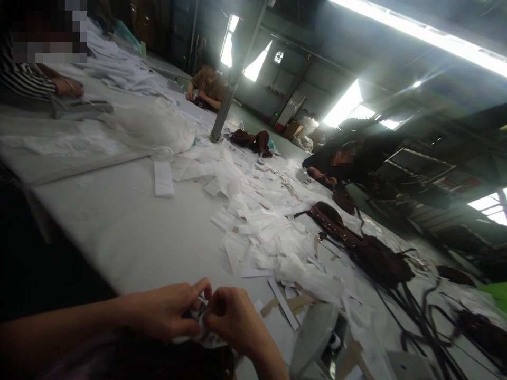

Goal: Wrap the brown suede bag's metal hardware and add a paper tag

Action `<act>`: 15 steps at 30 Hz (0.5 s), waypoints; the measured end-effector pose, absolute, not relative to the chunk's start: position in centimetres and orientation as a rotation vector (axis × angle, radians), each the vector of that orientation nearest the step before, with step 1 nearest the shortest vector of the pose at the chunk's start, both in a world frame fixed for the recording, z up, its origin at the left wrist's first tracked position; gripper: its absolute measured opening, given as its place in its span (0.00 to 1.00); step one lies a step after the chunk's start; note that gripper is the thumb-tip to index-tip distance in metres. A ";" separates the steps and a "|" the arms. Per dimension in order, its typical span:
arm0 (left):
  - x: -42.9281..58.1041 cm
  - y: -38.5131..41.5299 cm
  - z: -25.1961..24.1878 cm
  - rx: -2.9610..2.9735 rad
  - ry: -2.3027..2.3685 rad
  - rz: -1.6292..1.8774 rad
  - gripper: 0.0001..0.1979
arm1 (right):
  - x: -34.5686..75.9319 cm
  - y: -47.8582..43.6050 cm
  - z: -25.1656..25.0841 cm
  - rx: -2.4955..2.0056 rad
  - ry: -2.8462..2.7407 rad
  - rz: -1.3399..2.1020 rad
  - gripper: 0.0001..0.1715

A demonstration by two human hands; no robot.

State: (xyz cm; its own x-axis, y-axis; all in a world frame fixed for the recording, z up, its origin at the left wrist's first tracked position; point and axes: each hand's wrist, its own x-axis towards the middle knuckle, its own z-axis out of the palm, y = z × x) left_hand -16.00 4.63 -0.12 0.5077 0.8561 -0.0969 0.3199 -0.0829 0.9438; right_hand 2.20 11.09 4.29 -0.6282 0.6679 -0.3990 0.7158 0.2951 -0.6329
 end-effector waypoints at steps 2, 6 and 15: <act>-15.9 4.7 -0.1 1.662 1.001 0.591 0.21 | 2.2 11.2 4.3 1.267 2.436 -1.307 0.07; -15.6 4.5 -0.2 1.769 1.042 0.574 0.24 | 2.1 10.9 3.7 1.207 2.338 -1.351 0.08; -15.8 4.2 -3.4 1.402 1.027 0.412 0.08 | 0.8 7.7 0.0 1.232 2.653 -0.329 0.12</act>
State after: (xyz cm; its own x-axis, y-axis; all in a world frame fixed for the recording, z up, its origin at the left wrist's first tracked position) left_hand -15.75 4.17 -3.41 0.5342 0.7731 -0.3419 0.3223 0.1876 0.9279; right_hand 0.81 7.69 0.05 -0.6334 0.7253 -0.2697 0.7692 0.6283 -0.1169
